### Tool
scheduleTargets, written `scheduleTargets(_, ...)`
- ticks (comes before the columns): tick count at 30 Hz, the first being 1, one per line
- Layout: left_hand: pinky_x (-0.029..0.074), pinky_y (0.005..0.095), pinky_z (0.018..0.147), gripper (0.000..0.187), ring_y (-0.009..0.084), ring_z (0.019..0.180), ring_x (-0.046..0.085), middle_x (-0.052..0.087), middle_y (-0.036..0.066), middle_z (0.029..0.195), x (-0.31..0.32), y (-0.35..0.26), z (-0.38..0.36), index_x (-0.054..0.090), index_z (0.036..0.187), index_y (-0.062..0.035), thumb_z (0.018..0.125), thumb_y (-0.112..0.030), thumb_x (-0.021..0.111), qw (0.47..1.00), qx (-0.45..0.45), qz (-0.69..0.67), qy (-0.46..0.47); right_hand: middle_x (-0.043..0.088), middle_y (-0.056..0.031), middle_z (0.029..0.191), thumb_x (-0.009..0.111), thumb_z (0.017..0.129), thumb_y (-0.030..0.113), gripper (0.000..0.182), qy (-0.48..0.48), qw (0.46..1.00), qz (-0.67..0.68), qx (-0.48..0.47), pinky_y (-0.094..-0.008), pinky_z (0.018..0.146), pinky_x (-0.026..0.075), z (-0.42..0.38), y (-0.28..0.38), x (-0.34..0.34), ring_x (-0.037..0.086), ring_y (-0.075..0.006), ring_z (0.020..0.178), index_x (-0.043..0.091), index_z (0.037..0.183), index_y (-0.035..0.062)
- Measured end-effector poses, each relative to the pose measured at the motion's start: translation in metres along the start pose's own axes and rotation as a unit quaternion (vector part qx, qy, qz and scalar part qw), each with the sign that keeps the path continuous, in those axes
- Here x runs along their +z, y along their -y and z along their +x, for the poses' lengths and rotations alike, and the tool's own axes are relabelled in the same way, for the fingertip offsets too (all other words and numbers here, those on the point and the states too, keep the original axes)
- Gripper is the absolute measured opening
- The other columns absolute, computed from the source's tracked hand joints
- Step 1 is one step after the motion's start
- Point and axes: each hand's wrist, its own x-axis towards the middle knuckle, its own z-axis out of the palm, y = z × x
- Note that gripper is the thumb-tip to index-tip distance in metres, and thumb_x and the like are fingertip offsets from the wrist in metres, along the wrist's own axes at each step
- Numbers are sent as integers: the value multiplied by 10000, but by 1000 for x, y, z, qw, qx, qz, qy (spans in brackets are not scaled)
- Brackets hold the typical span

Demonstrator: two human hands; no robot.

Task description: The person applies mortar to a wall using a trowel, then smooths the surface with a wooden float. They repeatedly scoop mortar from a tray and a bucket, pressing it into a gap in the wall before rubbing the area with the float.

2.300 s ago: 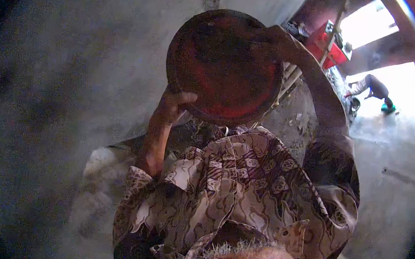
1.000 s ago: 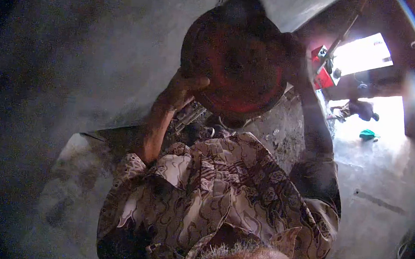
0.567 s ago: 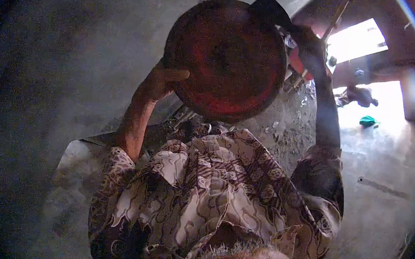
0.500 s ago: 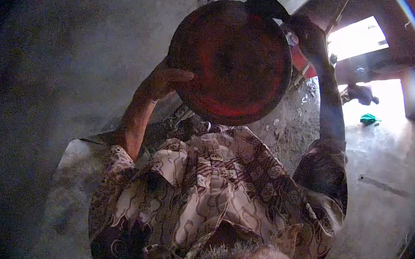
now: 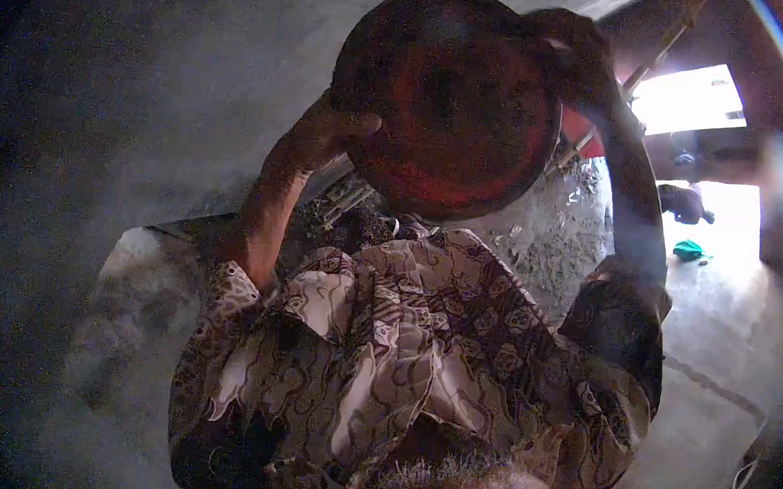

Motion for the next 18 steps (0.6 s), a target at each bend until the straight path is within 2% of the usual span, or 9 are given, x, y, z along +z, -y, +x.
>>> scheduleTargets(1, 412, 459, 1025, 815, 314, 1196, 507, 496, 143, 1327, -7, 3, 0, 355, 1395, -36, 710, -145, 782, 1000, 14, 4, 20, 630, -126, 696, 591, 882, 129, 106, -13, 1000, 13, -6, -319, 564, 533, -9, -2, -9, 611, -171, 574, 647, 947, 66)
scheduleTargets(3, 422, 461, 1017, 804, 310, 1188, 513, 505, 137, 1315, -16, 10, 4, 368, 1384, -35, 709, -154, 789, 999, 47, 25, -8, 667, -85, 1090, 601, 887, 144, 247, 203, 964, -171, -15, -339, 844, 509, -50, -38, -46, 649, -221, 954, 648, 1127, 115)
scheduleTargets(4, 432, 462, 1009, 793, 306, 1180, 520, 513, 132, 1303, -20, 13, 5, 381, 1372, -35, 708, -164, 795, 995, 76, 52, -30, 668, -72, 1040, 593, 903, 156, 226, 229, 938, -62, 253, -310, 788, 512, -67, -26, -44, 642, -179, 902, 648, 1114, 97)
scheduleTargets(5, 432, 462, 1009, 793, 306, 1180, 520, 513, 132, 1303, -23, 15, 4, 381, 1372, -35, 708, -164, 795, 995, 75, 52, -32, 669, -58, 990, 586, 919, 169, 212, 235, 831, 52, 501, -282, 732, 516, -91, -15, -38, 636, -137, 851, 648, 1100, 79)
scheduleTargets(6, 440, 458, 1002, 781, 302, 1178, 522, 522, 127, 1292, -25, 14, 5, 389, 1364, -36, 709, -166, 796, 993, 102, 54, -32, 669, -58, 990, 586, 919, 169, 212, 233, 832, 51, 501, -282, 732, 516, -125, -22, -25, 636, -137, 851, 648, 1100, 79)
scheduleTargets(8, 448, 455, 996, 770, 298, 1177, 525, 532, 121, 1281, -30, 14, 6, 398, 1355, -38, 710, -167, 797, 990, 129, 55, -29, 642, -76, 759, 622, 872, 187, 143, 172, 946, 38, 272, -245, 465, 484, -188, -40, -5, 590, -143, 532, 653, 933, 60)
scheduleTargets(11, 465, 425, 979, 756, 288, 1150, 546, 561, 119, 1242, -25, 10, 4, 413, 1340, -24, 707, -163, 801, 991, 109, 67, -37, 638, -67, 777, 560, 910, 199, 156, 278, 897, 109, 328, -284, 519, 511, -169, 8, -1, 608, -164, 575, 654, 939, 78)
scheduleTargets(15, 482, 380, 943, 661, 251, 1070, 589, 601, 108, 1180, 3, 1, 7, 486, 1278, -5, 714, -156, 797, 989, 69, 133, 5, 640, -73, 818, 533, 905, 199, 178, 212, 838, 284, 416, -338, 582, 534, -130, 33, 22, 630, -203, 635, 666, 1008, 141)
scheduleTargets(18, 485, 366, 924, 609, 222, 1019, 604, 629, 96, 1122, 9, 3, 11, 521, 1244, -1, 723, -155, 795, 987, 25, 160, 11, 620, -23, 755, 628, 898, 225, 218, 208, 940, 157, 220, -238, 593, 479, -100, 39, 36, 574, -65, 671, 676, 1035, 62)
